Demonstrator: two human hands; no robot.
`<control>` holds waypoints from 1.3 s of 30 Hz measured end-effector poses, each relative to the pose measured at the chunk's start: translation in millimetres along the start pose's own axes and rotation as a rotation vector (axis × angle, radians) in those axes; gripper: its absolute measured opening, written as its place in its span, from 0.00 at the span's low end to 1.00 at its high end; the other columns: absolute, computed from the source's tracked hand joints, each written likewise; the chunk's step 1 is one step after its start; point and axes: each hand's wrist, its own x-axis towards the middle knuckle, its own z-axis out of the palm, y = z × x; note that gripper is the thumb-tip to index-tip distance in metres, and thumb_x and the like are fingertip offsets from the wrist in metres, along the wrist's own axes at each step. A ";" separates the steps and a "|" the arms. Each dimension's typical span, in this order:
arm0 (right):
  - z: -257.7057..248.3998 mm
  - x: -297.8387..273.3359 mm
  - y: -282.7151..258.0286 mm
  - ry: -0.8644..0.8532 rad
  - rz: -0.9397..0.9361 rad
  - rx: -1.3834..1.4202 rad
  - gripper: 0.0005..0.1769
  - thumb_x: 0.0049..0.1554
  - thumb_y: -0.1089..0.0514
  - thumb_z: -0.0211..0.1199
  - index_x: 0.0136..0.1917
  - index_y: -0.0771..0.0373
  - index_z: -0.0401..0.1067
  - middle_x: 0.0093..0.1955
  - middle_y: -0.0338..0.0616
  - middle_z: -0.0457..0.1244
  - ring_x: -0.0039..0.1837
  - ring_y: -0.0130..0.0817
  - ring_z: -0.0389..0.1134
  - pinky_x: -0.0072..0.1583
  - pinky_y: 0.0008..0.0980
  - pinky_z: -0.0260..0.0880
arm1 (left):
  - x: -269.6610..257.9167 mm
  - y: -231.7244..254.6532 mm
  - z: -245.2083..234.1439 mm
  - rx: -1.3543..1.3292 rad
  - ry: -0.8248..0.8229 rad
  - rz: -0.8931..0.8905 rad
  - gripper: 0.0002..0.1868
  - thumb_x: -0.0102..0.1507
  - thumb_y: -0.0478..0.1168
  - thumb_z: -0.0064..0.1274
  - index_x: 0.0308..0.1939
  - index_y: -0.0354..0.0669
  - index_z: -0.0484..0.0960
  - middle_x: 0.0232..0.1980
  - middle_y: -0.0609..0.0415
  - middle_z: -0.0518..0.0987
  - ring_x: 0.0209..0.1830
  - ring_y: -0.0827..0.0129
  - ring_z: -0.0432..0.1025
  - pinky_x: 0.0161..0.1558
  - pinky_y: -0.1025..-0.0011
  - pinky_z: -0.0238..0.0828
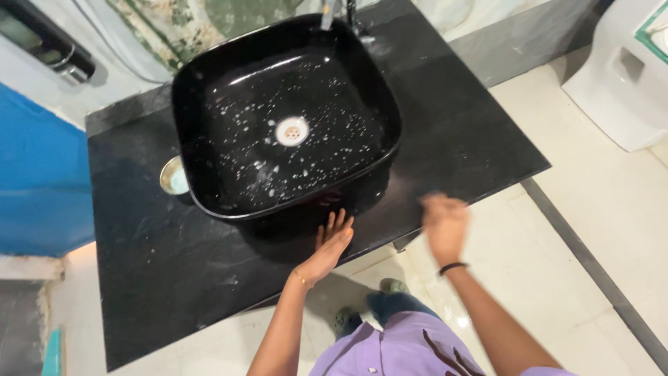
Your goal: The person cleans a black bathroom sink and countertop using a blue cloth and a small metal bowl containing cleaning solution. They wipe the countertop around the sink, rinse the cloth under the faucet, and scrub the sink basin and faucet area.
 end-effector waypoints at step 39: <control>-116.6 217.3 216.0 -0.044 -0.637 -0.049 0.18 0.60 0.64 0.56 0.61 0.58 0.78 0.62 0.53 0.68 0.65 0.47 0.69 0.74 0.47 0.62 | 180.8 121.7 142.2 -0.789 0.652 0.052 0.46 0.63 0.32 0.46 0.81 0.40 0.37 0.86 0.52 0.40 0.79 0.59 0.57 0.71 0.63 0.52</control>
